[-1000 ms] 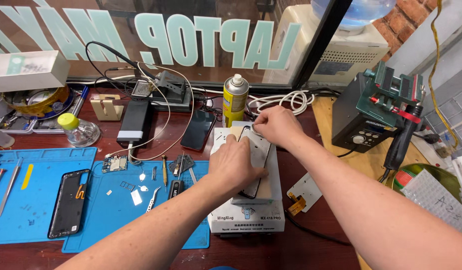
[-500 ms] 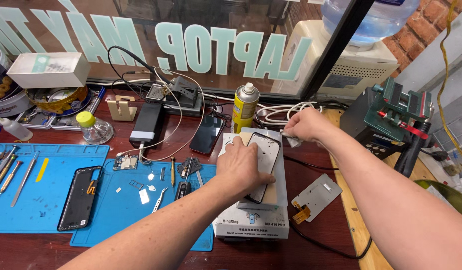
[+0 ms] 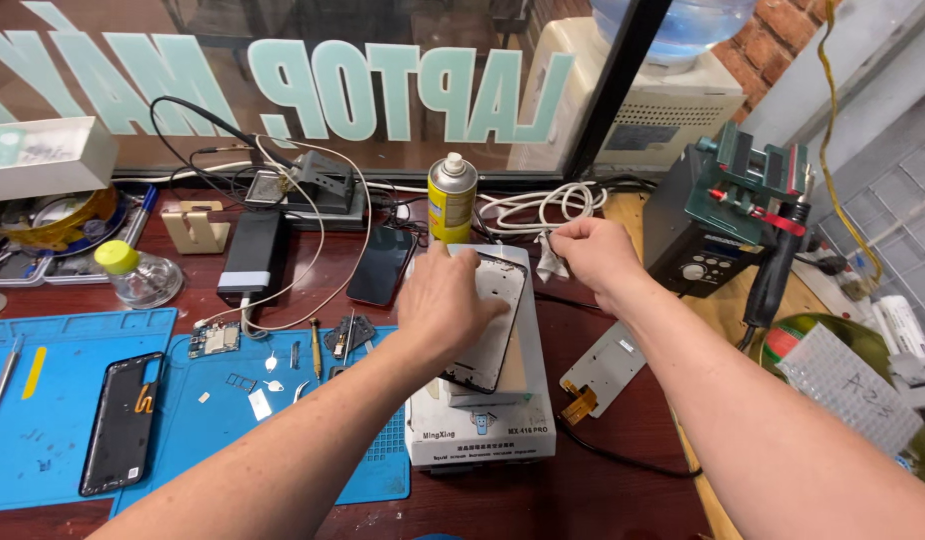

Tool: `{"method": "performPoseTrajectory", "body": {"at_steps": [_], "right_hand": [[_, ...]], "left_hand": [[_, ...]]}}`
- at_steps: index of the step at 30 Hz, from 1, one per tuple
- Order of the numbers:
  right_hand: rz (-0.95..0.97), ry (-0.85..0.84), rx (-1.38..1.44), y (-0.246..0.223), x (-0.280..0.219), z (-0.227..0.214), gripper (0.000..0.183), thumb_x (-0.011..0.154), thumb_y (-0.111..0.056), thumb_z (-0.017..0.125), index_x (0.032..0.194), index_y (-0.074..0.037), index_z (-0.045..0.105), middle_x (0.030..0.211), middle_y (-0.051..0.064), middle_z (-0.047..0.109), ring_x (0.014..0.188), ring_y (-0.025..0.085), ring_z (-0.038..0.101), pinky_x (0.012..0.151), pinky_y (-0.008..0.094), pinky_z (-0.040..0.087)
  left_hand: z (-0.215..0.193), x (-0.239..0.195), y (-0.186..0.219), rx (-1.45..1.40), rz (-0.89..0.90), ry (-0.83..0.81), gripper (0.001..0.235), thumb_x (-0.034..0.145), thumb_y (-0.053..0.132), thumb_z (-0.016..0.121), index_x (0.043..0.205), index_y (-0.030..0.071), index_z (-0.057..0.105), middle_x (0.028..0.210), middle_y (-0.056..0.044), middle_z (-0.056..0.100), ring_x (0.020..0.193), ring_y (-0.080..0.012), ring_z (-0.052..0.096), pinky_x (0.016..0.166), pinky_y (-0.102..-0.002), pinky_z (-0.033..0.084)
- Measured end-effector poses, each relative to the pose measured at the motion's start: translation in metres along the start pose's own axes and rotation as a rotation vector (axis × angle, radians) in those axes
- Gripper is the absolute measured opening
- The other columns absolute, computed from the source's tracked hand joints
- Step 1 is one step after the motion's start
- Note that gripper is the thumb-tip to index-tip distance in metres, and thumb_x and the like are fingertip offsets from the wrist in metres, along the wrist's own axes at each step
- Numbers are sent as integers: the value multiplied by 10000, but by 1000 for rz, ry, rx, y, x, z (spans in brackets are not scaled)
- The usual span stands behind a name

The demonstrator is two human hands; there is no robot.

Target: The person wipes the surface of a disassembled smartphone screen with a white cloth. The person repeatedly rubs the screen's edges and face to remove residue or adhesive.

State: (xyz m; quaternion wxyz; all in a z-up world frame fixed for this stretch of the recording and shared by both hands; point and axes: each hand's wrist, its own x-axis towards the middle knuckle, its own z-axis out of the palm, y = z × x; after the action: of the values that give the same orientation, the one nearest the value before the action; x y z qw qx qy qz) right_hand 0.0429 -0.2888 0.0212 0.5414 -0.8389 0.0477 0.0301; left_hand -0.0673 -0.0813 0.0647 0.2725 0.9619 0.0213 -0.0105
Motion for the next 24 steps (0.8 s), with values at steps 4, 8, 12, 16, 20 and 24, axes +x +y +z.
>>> {"method": "performPoseTrajectory", "body": {"at_steps": [4, 8, 12, 16, 20, 24], "right_hand": [[-8, -51, -4, 4, -10, 4, 227, 841, -22, 678, 1048, -75, 758, 885, 26, 733, 729, 101, 626, 651, 278, 505], [-48, -85, -133, 5, -17, 5, 269, 869, -10, 622, 1061, -46, 807, 906, 43, 772, 741, 111, 644, 666, 277, 522], [-132, -94, -31, -2, -21, 15, 237, 835, -27, 691, 1051, -56, 784, 920, 31, 783, 784, 83, 691, 703, 265, 551], [-112, -36, -111, -9, -32, 27, 183, 837, -85, 743, 1011, -53, 791, 873, 37, 777, 744, 87, 687, 682, 267, 550], [39, 13, -228, -11, -43, 32, 133, 823, -108, 763, 936, -43, 787, 821, 41, 766, 676, 115, 672, 623, 294, 531], [174, -20, 49, -13, -42, 35, 90, 801, -103, 780, 869, -45, 772, 807, 36, 758, 665, 107, 657, 590, 296, 532]], "left_hand": [[12, 25, -6, -190, -77, 92, 346, 804, 252, 785, 1134, 156, 749, 1154, -150, 713, 1095, -334, 681, 936, -451, 538], [22, 43, 1, -289, -170, 66, 292, 806, 227, 767, 1091, 158, 762, 1095, -136, 745, 1051, -321, 706, 913, -439, 548], [23, 46, 11, -210, -222, 23, 323, 808, 353, 796, 1034, 131, 735, 1045, -132, 752, 1031, -324, 713, 893, -453, 554], [23, 47, 16, -142, -223, 37, 303, 793, 349, 805, 953, 113, 701, 1007, -132, 749, 1017, -338, 710, 878, -470, 552], [26, 51, 16, -145, -215, 68, 233, 780, 270, 783, 947, 124, 713, 999, -144, 747, 1012, -349, 711, 868, -469, 558], [28, 53, 10, -187, -234, 41, 234, 788, 274, 770, 960, 122, 726, 1008, -143, 759, 1015, -339, 718, 877, -468, 558]]}}
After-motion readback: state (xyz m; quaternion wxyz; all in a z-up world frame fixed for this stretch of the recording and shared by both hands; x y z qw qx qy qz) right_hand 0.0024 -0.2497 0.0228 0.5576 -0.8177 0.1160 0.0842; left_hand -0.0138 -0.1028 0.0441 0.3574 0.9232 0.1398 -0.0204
